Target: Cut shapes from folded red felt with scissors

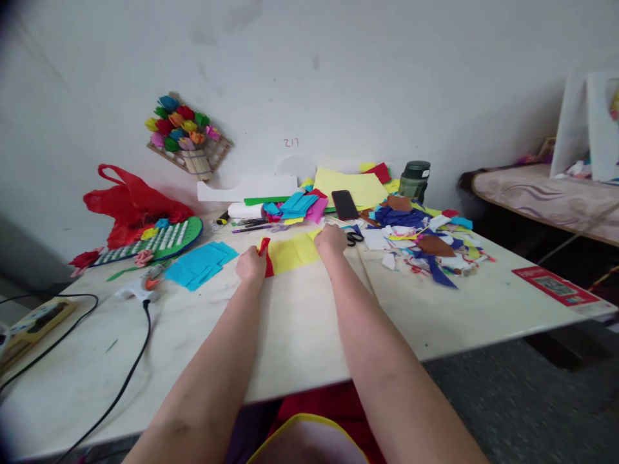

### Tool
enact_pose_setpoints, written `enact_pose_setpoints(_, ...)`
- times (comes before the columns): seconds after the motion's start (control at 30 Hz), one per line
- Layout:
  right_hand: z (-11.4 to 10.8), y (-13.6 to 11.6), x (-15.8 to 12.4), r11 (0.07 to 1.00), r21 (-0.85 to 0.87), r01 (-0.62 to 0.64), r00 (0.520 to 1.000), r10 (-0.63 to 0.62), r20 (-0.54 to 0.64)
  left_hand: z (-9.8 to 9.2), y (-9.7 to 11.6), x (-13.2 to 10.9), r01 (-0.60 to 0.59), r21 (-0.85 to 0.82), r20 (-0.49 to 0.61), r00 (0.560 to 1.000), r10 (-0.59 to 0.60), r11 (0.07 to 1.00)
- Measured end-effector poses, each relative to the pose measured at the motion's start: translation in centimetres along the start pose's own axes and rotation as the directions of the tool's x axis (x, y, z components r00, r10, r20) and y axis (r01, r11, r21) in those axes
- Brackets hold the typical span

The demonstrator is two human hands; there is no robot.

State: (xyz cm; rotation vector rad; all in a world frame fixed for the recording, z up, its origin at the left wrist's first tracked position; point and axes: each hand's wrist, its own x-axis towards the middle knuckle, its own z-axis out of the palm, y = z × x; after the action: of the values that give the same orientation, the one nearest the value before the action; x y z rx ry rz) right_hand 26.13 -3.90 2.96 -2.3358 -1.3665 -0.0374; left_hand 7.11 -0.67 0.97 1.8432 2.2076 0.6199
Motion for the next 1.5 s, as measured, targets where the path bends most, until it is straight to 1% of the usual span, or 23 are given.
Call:
enact_pose_setpoints(0.03,0.0,0.7,0.3,0.999,-0.002,-0.051,0.998,0.051,-0.022,0.0,0.0,0.0,-0.012,0.002,-0.014,1.000,0.012,1.000)
enact_pose_setpoints(0.1,0.2,1.9,0.6,0.993,-0.026,-0.114,0.991,0.112,-0.069,0.0,-0.1,0.0,-0.032,0.001,-0.035,0.999,0.032,0.999)
enact_pose_setpoints(0.23,0.9,3.0,0.8,0.986,-0.043,-0.158,0.977,0.150,-0.152,0.1,-0.3,0.2,-0.032,-0.012,-0.038,0.999,0.031,0.999)
enact_pose_setpoints(0.37,1.5,3.4,1.3,0.964,-0.025,-0.264,0.961,0.261,-0.088,0.1,-0.2,0.5,-0.005,-0.035,-0.016,1.000,0.004,0.999)
enact_pose_setpoints(0.43,1.6,3.7,1.5,0.958,-0.024,-0.284,0.955,0.281,-0.097,0.1,-0.1,0.8,-0.005,-0.037,0.001,1.000,0.005,0.999)
enact_pose_setpoints(0.53,1.6,4.0,1.5,0.958,-0.032,-0.285,0.952,0.279,-0.129,0.1,-0.1,1.2,-0.029,-0.032,0.015,0.999,0.030,0.999)
enact_pose_setpoints(0.63,1.3,4.1,1.5,0.959,-0.038,-0.281,0.954,0.274,-0.125,0.2,-0.1,1.8,-0.039,-0.033,0.016,0.999,0.040,0.999)
enact_pose_setpoints(0.87,0.9,3.2,2.4,0.955,-0.087,-0.285,0.959,0.284,-0.017,0.4,-0.1,2.5,-0.053,-0.079,-0.010,0.999,0.052,0.995)
enact_pose_setpoints(1.13,0.1,2.9,2.3,0.958,-0.119,-0.262,0.961,0.270,0.053,0.6,-0.5,2.6,-0.033,-0.158,-0.048,0.999,0.026,0.987)
enact_pose_setpoints(1.23,-0.3,3.1,2.3,0.960,-0.111,-0.256,0.962,0.264,0.074,0.4,-0.6,2.5,-0.029,-0.179,-0.051,0.998,0.020,0.983)
enact_pose_setpoints(1.33,-0.5,3.3,2.3,0.965,-0.112,-0.239,0.963,0.250,0.097,0.2,-0.8,2.6,-0.044,-0.176,-0.040,0.998,0.038,0.983)
enact_pose_setpoints(1.5,-0.6,3.3,2.2,0.967,-0.108,-0.230,0.966,0.240,0.091,-0.3,-1.4,2.8,-0.061,-0.141,-0.022,0.998,0.059,0.988)
